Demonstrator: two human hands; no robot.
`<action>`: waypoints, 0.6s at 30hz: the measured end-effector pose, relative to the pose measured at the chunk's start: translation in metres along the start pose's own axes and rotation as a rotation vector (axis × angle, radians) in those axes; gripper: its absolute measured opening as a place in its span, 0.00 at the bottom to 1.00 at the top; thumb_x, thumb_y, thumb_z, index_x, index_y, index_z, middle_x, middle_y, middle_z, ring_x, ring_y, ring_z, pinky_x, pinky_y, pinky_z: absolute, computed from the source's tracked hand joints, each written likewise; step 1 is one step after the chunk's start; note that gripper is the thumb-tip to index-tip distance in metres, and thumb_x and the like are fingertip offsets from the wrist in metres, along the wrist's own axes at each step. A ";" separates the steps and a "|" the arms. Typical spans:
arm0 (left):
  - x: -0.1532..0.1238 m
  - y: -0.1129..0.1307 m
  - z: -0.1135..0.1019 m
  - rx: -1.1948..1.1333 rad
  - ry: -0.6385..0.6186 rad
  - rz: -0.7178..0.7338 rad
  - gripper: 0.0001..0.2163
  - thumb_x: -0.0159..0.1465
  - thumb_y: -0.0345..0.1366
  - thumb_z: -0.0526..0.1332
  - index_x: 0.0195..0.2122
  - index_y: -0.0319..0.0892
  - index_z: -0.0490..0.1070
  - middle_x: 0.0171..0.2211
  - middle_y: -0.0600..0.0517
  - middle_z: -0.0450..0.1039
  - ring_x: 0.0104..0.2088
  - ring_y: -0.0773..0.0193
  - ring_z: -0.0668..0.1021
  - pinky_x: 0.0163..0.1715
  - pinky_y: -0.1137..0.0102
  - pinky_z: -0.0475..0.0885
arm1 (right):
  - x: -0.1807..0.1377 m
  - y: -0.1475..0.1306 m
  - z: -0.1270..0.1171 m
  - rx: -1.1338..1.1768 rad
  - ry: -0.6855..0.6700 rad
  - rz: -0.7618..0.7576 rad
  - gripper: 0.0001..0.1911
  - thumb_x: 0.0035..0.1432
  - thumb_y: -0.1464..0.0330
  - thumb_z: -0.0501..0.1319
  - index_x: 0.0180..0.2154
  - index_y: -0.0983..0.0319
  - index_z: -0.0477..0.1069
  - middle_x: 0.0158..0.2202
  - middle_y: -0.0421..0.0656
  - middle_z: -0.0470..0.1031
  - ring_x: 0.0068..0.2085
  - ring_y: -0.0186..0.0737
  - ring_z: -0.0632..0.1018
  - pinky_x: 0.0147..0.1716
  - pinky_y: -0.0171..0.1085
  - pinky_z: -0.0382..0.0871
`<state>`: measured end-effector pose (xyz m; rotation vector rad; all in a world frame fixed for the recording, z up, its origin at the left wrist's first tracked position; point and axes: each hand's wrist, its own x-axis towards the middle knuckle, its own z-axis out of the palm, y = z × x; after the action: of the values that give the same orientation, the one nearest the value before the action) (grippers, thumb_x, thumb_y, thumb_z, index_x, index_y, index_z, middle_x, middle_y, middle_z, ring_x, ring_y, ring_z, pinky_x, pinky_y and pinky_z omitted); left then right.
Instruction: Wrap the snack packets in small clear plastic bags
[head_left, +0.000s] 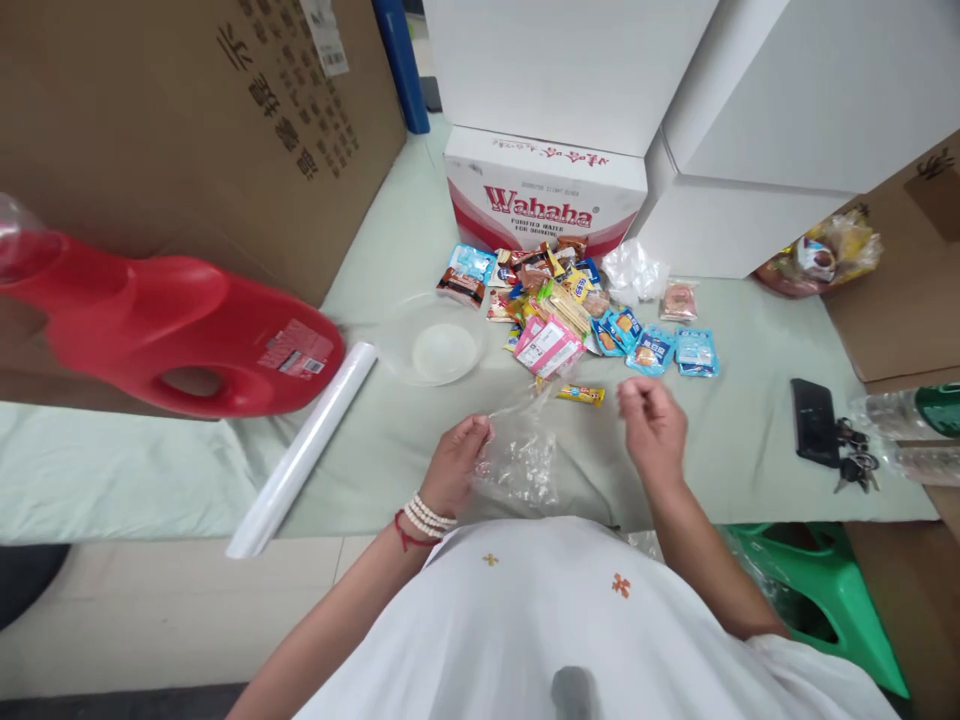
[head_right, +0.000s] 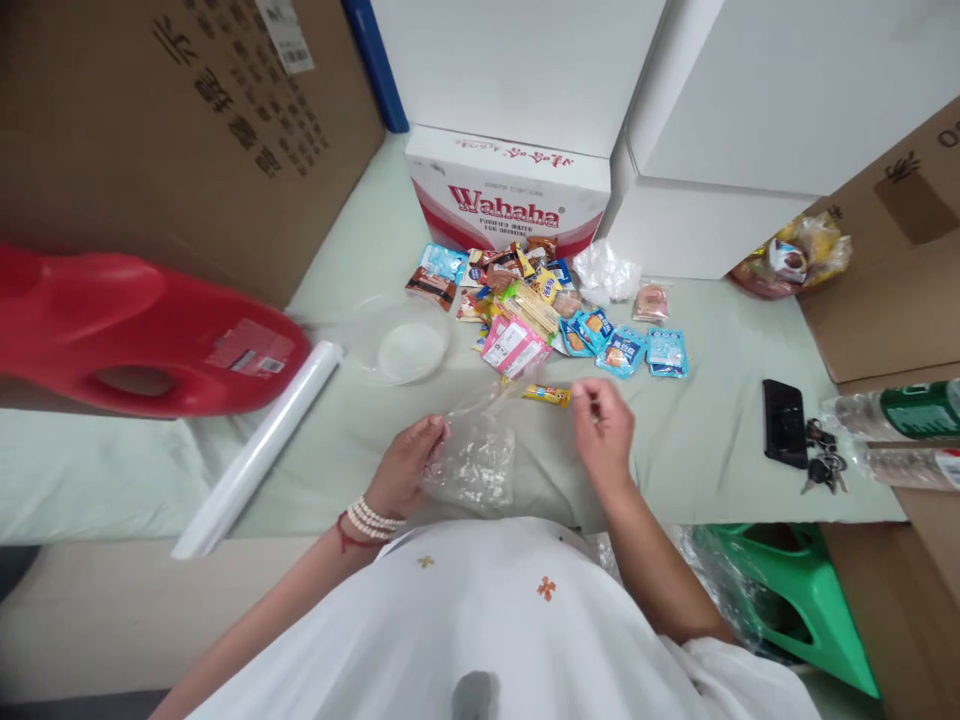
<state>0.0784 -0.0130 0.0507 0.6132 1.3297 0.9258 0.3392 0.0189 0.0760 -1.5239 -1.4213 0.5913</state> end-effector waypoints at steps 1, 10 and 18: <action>-0.001 -0.003 0.003 -0.001 -0.013 0.002 0.24 0.58 0.61 0.66 0.30 0.43 0.69 0.21 0.60 0.54 0.20 0.71 0.56 0.17 0.75 0.51 | -0.012 -0.006 0.006 0.036 -0.141 0.043 0.14 0.70 0.56 0.58 0.40 0.59 0.75 0.36 0.43 0.74 0.36 0.39 0.75 0.35 0.37 0.73; -0.005 -0.019 0.022 0.075 -0.081 0.175 0.21 0.69 0.58 0.55 0.41 0.44 0.75 0.25 0.53 0.67 0.23 0.64 0.67 0.22 0.69 0.64 | -0.064 -0.013 0.076 0.360 -0.517 0.262 0.13 0.60 0.56 0.67 0.34 0.59 0.72 0.29 0.38 0.72 0.31 0.36 0.73 0.32 0.35 0.70; -0.002 -0.018 0.009 0.226 -0.072 0.439 0.16 0.66 0.49 0.61 0.46 0.44 0.78 0.34 0.44 0.75 0.38 0.53 0.77 0.36 0.61 0.74 | -0.067 -0.017 0.040 0.265 -0.430 -0.004 0.18 0.59 0.51 0.69 0.40 0.57 0.74 0.38 0.43 0.74 0.37 0.41 0.74 0.38 0.41 0.72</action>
<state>0.0906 -0.0227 0.0380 1.1344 1.2665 1.0987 0.2835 -0.0340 0.0566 -1.2274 -1.5862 1.1084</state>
